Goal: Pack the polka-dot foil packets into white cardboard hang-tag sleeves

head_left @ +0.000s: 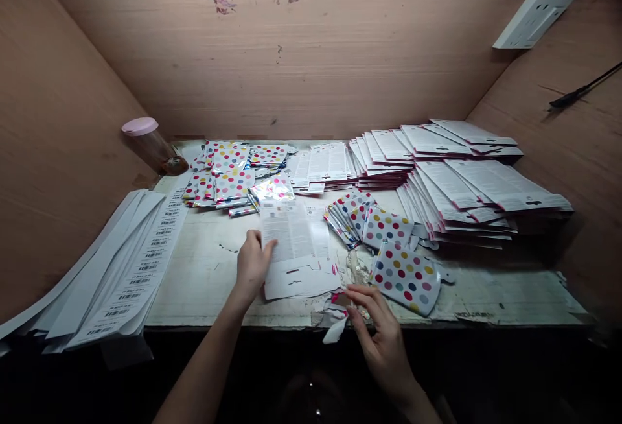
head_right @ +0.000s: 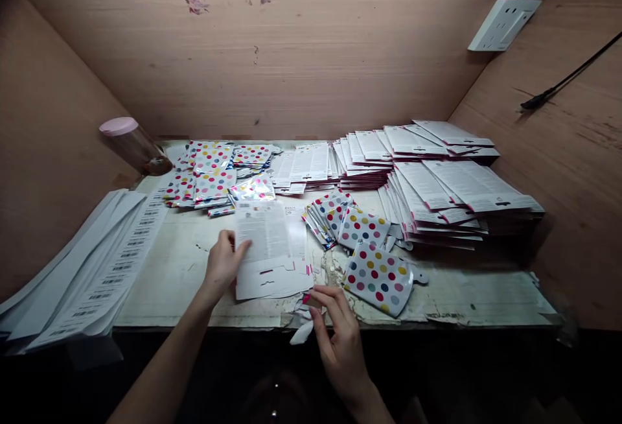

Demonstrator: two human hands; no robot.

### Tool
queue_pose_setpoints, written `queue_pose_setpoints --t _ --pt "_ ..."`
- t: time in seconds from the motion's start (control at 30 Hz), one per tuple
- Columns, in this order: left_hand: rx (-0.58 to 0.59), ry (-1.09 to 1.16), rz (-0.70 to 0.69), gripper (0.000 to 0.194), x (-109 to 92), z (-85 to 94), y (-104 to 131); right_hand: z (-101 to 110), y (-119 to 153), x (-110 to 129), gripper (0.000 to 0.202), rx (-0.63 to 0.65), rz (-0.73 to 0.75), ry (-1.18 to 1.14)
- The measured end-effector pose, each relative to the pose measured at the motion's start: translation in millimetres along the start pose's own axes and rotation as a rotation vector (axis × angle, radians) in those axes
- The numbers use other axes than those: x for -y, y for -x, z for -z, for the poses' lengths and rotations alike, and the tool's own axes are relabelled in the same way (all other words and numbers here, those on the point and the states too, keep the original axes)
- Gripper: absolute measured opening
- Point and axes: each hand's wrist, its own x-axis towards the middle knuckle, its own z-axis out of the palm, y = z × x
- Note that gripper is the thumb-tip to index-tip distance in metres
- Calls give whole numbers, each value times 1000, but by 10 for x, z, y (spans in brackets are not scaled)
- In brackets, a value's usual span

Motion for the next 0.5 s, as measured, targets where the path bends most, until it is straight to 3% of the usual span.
queue_pose_setpoints --t 0.1,0.2,0.27,0.37,0.43,0.5 --pt "-12 219 -54 37 11 94 251 -380 -105 193 29 14 -339 -633" --pt "-26 554 -82 39 26 81 568 -688 -254 256 39 -68 -540 -1066" --pt "-77 742 -54 41 39 51 747 -795 -331 254 37 -83 -611 -1154" --pt "-61 835 2 41 67 37 947 -820 -373 261 29 -42 -570 -1120" --pt "85 933 70 40 137 75 1042 -777 -365 284 29 -31 -526 -1098" --pt "311 1081 177 42 279 158 1108 -712 -342 313 29 -37 -530 -1124"
